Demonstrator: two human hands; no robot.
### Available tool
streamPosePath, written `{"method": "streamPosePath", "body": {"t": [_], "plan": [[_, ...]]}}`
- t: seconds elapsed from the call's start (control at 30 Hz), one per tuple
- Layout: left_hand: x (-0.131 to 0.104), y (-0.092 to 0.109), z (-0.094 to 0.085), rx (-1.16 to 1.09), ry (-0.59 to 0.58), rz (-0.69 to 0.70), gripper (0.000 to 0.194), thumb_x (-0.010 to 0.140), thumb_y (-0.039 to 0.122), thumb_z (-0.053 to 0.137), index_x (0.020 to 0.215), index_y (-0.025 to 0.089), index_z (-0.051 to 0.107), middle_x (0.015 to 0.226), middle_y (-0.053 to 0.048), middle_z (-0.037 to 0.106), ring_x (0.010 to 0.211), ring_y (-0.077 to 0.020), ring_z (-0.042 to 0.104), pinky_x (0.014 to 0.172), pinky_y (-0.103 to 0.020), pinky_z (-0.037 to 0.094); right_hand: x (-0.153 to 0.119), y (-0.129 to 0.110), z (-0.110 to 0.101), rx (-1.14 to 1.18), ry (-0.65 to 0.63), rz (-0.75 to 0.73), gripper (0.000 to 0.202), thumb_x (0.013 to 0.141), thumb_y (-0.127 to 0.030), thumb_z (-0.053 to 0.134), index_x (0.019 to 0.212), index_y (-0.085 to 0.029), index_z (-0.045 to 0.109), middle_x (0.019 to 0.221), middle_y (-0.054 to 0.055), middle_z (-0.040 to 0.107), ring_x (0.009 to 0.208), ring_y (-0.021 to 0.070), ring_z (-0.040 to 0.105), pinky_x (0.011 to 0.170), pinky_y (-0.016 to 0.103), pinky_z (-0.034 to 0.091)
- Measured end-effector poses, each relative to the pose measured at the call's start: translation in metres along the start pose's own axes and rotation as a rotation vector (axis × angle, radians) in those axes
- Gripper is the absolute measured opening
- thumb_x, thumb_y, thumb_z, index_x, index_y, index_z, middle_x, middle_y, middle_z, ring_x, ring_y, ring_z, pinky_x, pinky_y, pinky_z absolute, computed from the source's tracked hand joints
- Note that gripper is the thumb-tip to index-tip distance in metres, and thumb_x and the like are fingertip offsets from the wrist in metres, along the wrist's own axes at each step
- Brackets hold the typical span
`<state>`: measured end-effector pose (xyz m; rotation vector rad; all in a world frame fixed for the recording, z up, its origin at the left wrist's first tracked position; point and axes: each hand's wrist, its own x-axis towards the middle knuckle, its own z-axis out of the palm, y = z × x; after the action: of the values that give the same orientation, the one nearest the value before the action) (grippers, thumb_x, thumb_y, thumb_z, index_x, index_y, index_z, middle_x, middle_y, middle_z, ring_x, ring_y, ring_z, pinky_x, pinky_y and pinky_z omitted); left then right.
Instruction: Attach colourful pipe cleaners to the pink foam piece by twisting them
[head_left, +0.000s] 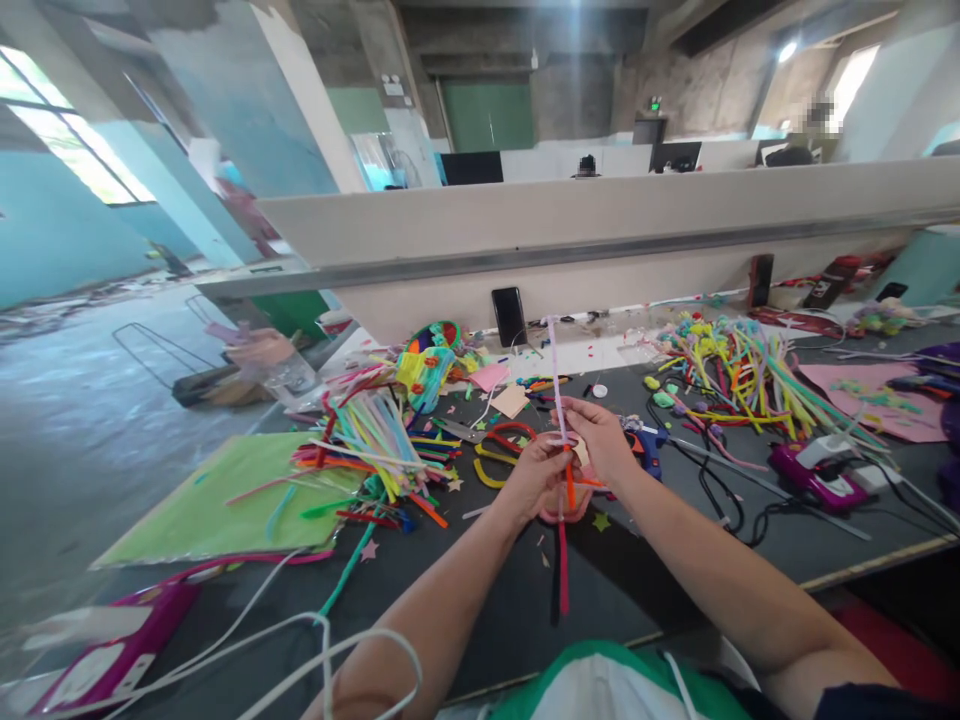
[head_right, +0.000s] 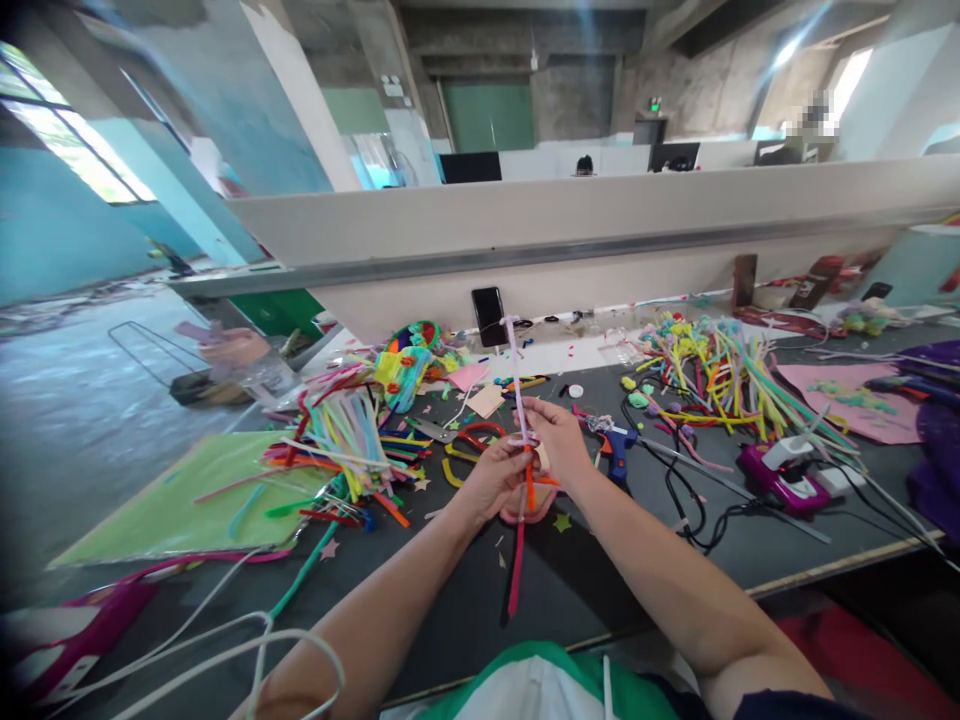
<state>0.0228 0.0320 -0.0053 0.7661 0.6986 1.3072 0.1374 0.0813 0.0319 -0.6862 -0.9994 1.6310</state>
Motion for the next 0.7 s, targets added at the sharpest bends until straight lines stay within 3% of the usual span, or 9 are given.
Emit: {"method": "streamPosePath", "body": {"t": [0.1,0.2,0.4,0.57,0.7], "plan": [[0.002,-0.002,0.0,-0.019,0.062,0.052,0.027,0.065,0.021,0.081,0.085,0.013,0.064,0.07,-0.001,0.065,0.06,-0.0118,0.062,0.065,-0.028,0.052,-0.002,0.004,-0.002,-0.053,-0.125,0.073,0.04,0.066,-0.036,0.077,0.102,-0.022,0.071,0.089,0.004,0.074,0.08,0.0174,0.067,0.065,0.027,0.051],[0.003,-0.003,0.001,-0.046,0.074,0.068,0.027,0.063,0.02,0.082,0.084,0.014,0.065,0.077,-0.003,0.068,0.068,-0.0163,0.066,0.07,-0.032,0.053,-0.004,0.014,-0.005,-0.108,-0.185,0.167,0.035,0.067,-0.04,0.076,0.095,-0.02,0.073,0.08,0.004,0.073,0.068,0.0162,0.065,0.058,0.026,0.05],[0.003,0.004,-0.006,0.067,-0.014,-0.004,0.036,0.066,0.024,0.081,0.097,0.011,0.068,0.093,-0.01,0.07,0.081,-0.0197,0.068,0.081,-0.035,0.053,0.001,0.019,-0.015,-0.108,-0.107,0.092,0.028,0.068,-0.042,0.074,0.084,-0.019,0.073,0.079,0.004,0.073,0.068,0.0181,0.065,0.061,0.03,0.051],[0.008,0.022,-0.023,0.206,0.088,0.07,0.031,0.07,0.027,0.077,0.095,0.011,0.068,0.088,-0.01,0.07,0.075,-0.0157,0.067,0.072,-0.028,0.052,0.006,0.012,-0.03,-0.105,-0.027,-0.026,0.022,0.07,-0.039,0.074,0.08,-0.02,0.072,0.078,0.003,0.072,0.07,0.0152,0.064,0.07,0.029,0.052],[0.014,0.039,-0.031,0.252,0.197,0.161,0.028,0.072,0.027,0.074,0.094,0.012,0.067,0.079,-0.006,0.069,0.066,-0.0113,0.063,0.061,-0.021,0.048,0.004,0.015,-0.037,-0.046,-0.059,0.04,0.026,0.071,-0.041,0.074,0.085,-0.02,0.07,0.078,0.001,0.07,0.054,0.0104,0.06,0.056,0.025,0.05]]}}
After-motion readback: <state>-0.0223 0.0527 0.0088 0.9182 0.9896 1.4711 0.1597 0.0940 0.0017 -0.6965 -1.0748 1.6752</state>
